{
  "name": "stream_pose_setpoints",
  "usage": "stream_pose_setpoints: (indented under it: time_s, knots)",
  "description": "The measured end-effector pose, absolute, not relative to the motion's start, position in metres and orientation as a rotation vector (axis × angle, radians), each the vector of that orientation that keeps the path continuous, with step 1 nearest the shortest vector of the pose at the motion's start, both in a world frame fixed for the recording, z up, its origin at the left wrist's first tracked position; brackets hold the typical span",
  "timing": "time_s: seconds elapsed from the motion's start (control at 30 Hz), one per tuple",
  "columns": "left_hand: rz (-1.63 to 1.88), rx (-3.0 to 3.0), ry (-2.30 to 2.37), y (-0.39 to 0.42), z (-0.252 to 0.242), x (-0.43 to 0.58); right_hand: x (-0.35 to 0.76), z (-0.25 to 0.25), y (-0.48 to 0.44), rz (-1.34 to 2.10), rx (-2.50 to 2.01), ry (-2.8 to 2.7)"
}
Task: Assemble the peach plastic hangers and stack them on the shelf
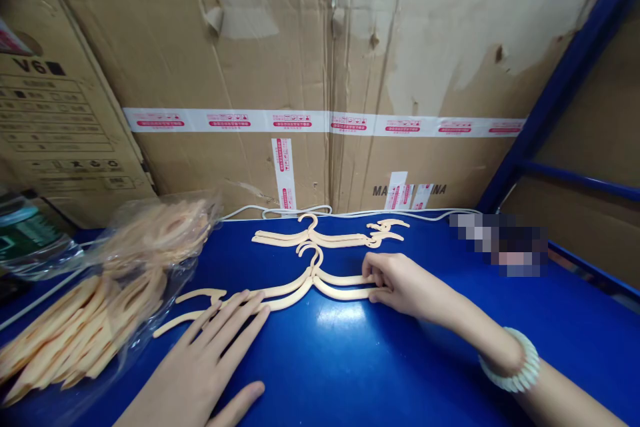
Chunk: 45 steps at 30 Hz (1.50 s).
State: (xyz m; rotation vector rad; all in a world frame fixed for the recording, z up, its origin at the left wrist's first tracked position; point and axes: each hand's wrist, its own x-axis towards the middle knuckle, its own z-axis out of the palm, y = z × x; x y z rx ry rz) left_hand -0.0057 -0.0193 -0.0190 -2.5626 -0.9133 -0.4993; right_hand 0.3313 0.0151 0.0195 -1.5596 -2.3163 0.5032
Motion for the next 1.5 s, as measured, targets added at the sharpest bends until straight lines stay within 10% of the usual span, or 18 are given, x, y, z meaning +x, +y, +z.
stream_pose_setpoints:
  time_s: [1.5]
  knots:
    - [-1.042, -3.084, -1.168, -0.015, -0.016, 0.003, 0.277, 0.007, -0.013, 0.527, -1.220, -2.490]
